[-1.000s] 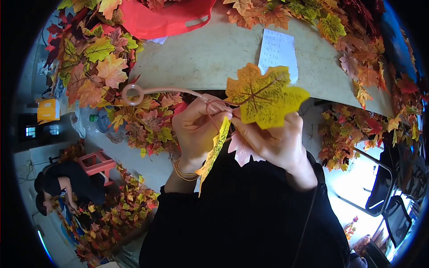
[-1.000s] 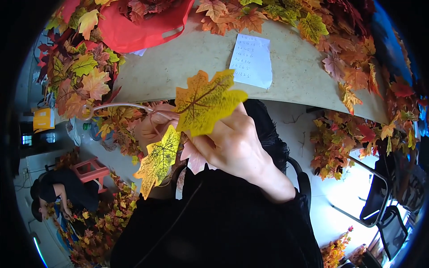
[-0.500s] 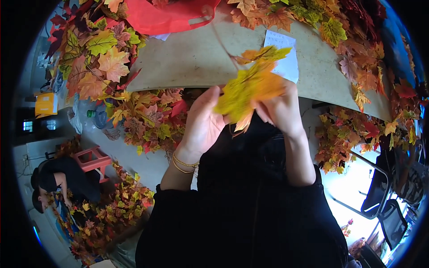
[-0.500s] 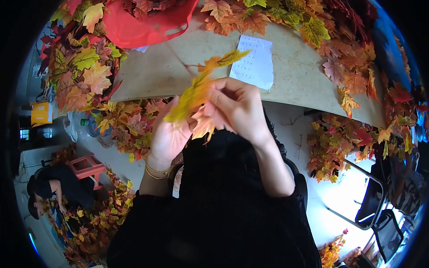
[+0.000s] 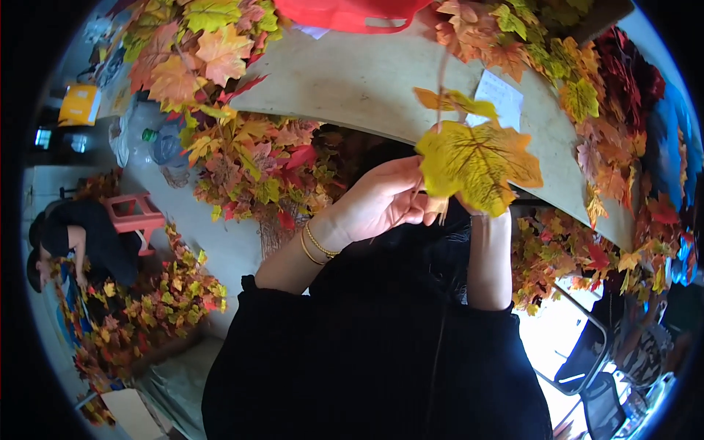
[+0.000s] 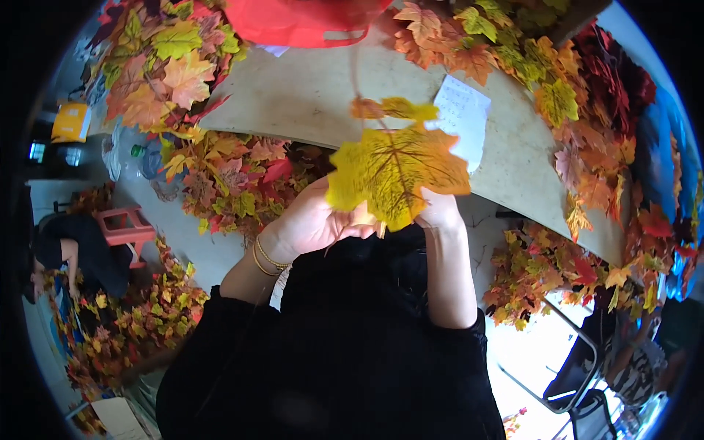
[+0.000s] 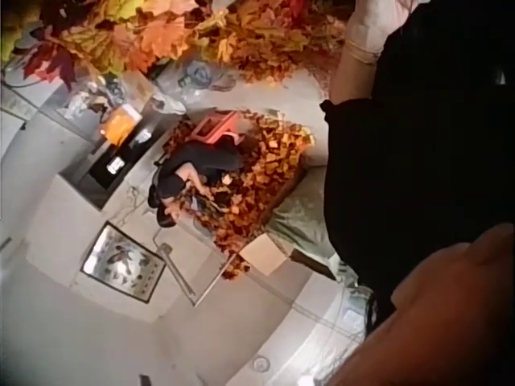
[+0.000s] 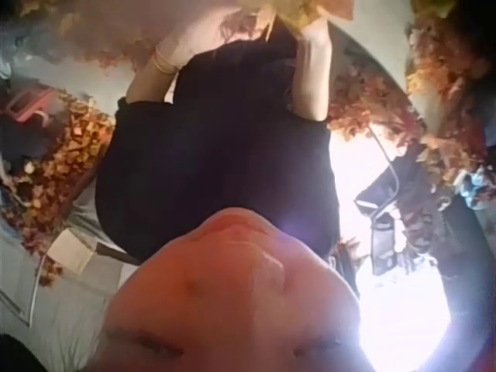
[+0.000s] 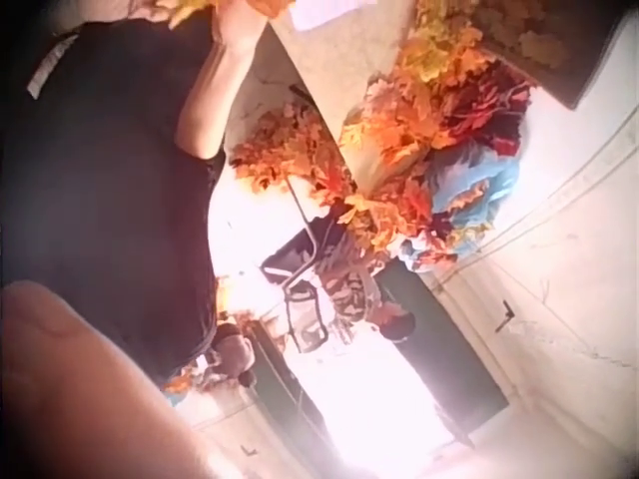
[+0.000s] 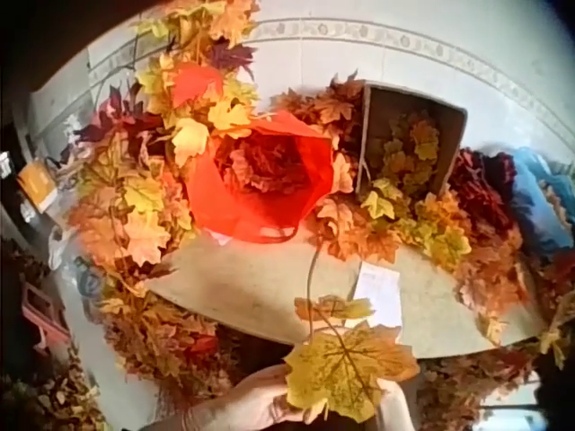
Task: Manually attaching individual artificial maple leaves to a plastic vine stem to assemble decorative garlands.
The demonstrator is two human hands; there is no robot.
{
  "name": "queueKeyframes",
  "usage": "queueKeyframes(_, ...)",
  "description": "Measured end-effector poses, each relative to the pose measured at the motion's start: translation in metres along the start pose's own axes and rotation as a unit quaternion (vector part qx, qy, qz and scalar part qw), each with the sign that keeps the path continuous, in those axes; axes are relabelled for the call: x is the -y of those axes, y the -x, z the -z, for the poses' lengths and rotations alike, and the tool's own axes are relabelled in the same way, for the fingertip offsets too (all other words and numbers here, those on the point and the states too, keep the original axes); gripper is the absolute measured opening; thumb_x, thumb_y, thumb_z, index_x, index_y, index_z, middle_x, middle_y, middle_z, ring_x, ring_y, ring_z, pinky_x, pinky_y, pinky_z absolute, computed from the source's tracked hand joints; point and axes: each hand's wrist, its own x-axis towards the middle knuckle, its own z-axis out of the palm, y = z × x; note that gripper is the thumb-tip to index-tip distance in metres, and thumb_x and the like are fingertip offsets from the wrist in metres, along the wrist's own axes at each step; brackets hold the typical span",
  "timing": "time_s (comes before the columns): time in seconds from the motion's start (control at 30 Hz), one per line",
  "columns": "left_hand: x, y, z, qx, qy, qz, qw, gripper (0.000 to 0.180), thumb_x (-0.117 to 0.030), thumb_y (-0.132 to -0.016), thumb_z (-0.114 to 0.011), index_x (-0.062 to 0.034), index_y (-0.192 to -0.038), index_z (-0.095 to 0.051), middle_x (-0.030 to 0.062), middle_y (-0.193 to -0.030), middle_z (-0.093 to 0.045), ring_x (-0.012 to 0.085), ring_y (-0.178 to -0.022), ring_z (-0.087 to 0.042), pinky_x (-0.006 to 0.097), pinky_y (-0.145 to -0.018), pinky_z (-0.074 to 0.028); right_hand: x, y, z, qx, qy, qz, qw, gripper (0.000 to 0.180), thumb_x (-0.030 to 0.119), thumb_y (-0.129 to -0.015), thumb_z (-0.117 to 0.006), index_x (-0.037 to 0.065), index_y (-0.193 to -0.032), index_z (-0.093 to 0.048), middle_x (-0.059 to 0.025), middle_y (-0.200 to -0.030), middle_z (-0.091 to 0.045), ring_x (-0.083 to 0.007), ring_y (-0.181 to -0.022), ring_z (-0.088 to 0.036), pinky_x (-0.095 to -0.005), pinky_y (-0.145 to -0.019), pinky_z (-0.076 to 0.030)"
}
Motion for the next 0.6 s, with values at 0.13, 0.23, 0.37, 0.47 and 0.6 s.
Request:
queueKeyframes(0.13,-0.005,0.01,0.009,0.015,0.063,0.055,0.996,0.025,-0.025,-0.092,-0.045,-0.0015,-0.098,-0.051,0.0025,-0.077,-0.051,0.0081,-0.059,-0.046,0.018,-0.045,-0.032,-0.001,-0.009,-0.006,0.112,-0.073,-0.035,0.99,0.046,0.027,-0.081,-0.06,0.001,-0.116,-0.046,-0.0108,-0.11,-0.054,-0.0224,-0.103,-0.052,-0.037,-0.089,-0.043)
queueKeyframes(0.23,-0.006,0.014,0.014,0.054,0.201,0.046,0.977,0.031,-0.032,-0.095,-0.033,-0.008,-0.094,-0.052,-0.0024,-0.065,-0.042,0.007,-0.052,-0.04,0.02,-0.047,-0.033,-0.008,-0.026,-0.015,0.162,0.259,0.009,0.952,0.03,0.027,-0.088,-0.052,0.0,-0.102,-0.053,-0.0116,-0.085,-0.062,-0.0199,-0.077,-0.06,-0.0332,-0.079,-0.047)
queueKeyframes(0.37,-0.012,0.026,0.014,0.105,0.294,-0.021,0.95,0.021,-0.025,-0.094,-0.04,-0.0079,-0.091,-0.052,-0.003,-0.065,-0.045,0.0071,-0.06,-0.044,0.017,-0.056,-0.038,-0.026,-0.035,-0.041,0.14,0.18,-0.047,0.973,0.021,0.018,-0.086,-0.056,-0.002,-0.092,-0.056,-0.0077,-0.076,-0.061,-0.0144,-0.066,-0.058,-0.0255,-0.065,-0.046)
queueKeyframes(0.47,-0.026,0.042,0.015,0.103,0.322,-0.011,0.941,0.019,-0.021,-0.093,-0.041,-0.0058,-0.09,-0.052,-0.0025,-0.066,-0.045,0.0067,-0.06,-0.044,0.017,-0.053,-0.041,-0.024,-0.043,-0.064,0.249,0.279,-0.049,0.926,0.02,0.015,-0.084,-0.059,-0.003,-0.093,-0.061,-0.0058,-0.085,-0.062,-0.0116,-0.07,-0.057,-0.0245,-0.067,-0.045)
queueKeyframes(0.6,-0.053,0.068,0.02,0.031,0.281,-0.133,0.95,0.017,-0.019,-0.091,-0.047,-0.0032,-0.089,-0.051,0.0006,-0.064,-0.046,0.0081,-0.057,-0.045,0.017,-0.049,-0.044,0.021,-0.094,-0.086,0.308,0.413,-0.036,0.857,0.019,0.011,-0.087,-0.051,-0.005,-0.091,-0.061,-0.0088,-0.095,-0.061,-0.0137,-0.091,-0.056,-0.0274,-0.084,-0.044)
